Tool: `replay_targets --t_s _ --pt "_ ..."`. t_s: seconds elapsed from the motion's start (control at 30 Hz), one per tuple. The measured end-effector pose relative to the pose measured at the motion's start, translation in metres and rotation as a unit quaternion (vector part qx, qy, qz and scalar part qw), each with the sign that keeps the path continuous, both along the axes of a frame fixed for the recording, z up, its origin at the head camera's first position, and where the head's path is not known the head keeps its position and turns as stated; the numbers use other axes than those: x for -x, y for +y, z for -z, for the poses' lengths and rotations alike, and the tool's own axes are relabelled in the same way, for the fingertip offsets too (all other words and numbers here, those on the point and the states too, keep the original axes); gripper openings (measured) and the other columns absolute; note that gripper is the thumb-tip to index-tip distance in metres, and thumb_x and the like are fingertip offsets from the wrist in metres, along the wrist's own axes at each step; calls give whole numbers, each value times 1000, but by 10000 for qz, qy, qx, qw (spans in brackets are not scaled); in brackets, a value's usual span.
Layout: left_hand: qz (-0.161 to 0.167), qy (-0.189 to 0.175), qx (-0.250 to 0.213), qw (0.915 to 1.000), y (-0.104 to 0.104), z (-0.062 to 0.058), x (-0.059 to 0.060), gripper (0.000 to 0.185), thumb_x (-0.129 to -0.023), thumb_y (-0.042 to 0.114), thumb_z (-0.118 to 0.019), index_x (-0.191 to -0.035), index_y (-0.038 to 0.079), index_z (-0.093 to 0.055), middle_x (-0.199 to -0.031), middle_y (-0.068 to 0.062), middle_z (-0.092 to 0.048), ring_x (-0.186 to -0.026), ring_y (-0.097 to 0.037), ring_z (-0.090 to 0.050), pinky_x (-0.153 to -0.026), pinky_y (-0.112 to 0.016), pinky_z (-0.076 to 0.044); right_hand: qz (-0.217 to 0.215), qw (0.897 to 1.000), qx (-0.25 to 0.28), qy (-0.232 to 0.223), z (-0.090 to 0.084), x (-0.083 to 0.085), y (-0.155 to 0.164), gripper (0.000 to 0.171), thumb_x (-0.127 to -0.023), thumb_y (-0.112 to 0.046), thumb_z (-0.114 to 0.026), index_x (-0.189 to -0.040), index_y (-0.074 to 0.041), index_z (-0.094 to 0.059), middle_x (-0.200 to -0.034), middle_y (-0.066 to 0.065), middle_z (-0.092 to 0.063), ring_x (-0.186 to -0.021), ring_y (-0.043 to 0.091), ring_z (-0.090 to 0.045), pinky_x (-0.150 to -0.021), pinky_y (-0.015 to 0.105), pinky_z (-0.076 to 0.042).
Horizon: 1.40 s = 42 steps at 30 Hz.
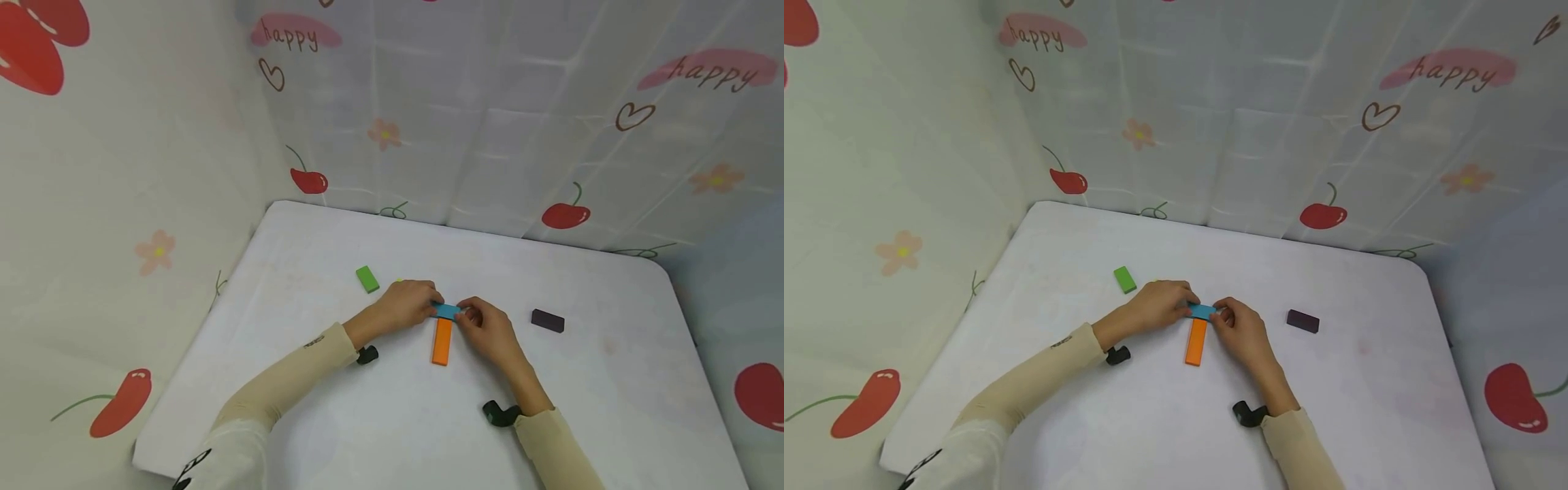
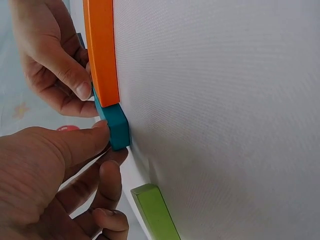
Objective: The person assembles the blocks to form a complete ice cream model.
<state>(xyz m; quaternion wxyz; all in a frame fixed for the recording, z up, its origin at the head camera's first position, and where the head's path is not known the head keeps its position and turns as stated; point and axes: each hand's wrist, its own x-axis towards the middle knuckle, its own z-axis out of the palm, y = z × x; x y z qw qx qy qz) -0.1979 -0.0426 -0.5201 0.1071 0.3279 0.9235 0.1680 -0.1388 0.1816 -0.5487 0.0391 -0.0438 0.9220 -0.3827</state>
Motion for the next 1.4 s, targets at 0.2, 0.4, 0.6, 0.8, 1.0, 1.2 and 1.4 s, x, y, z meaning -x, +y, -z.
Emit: replay_targets --t_s 0.2,0.4,0.6,0.8,1.0,1.2,1.4 --pt "28 -1 35 10000 -2 0 -1 25 -104 26 -73 -128 21 -80 -117 7 -74 -92 -8 -65 -80 -25 -56 -92 9999 35 135 1 0 -1 23 -105 -25 -71 -124 -12 -73 -92 6 -70 -78 17 -57 -69 24 -46" --pt "31 106 92 9999 -4 -1 -2 25 -105 26 -73 -128 21 -80 -118 6 -75 -93 -9 -67 -82 -28 -58 -140 9997 -48 174 -1 1 -3 24 -105 -27 -71 -124 -12 -73 -91 5 -70 -77 16 -57 -68 25 -46" --pt "92 155 70 9998 -4 0 -2 25 -104 25 -73 -128 21 -80 -117 6 -75 -94 -8 -68 -82 -27 -58 -169 9996 -136 181 -4 0 -3 26 -105 -27 -71 -125 -10 -72 -92 6 -69 -78 16 -57 -69 26 -46" --pt "110 141 26 9998 -2 0 -2 27 -104 25 -74 -130 20 -79 -118 5 -75 -96 -9 -69 -84 -28 -59 -407 9966 -633 331 -8 -14 -6 50 -101 -32 -76 -144 -11 -63 -107 9 -68 -93 22 -58 -81 35 -48" --pt "96 79 26 9999 -1 1 -3 27 -105 26 -73 -131 22 -78 -121 6 -75 -100 -8 -71 -86 -27 -59 -578 9907 -1182 357 -12 -40 -12 72 -95 -47 -81 -157 -21 -55 -137 12 -64 -121 33 -55 -97 52 -55" --pt "70 99 -35 9999 -3 3 -1 26 -104 27 -73 -130 23 -79 -120 7 -75 -99 -8 -70 -84 -27 -58 -623 9864 -1422 534 -10 -48 -15 73 -93 -48 -83 -156 -19 -57 -137 12 -63 -121 34 -53 -98 49 -54" --pt "-173 8 -216 9996 -17 2 4 31 -106 29 -71 -137 25 -74 -123 7 -73 -101 -9 -69 -89 -31 -60 -550 9868 -1464 412 -11 -49 -16 73 -92 -47 -83 -155 -19 -57 -139 12 -63 -124 34 -53 -99 51 -54"
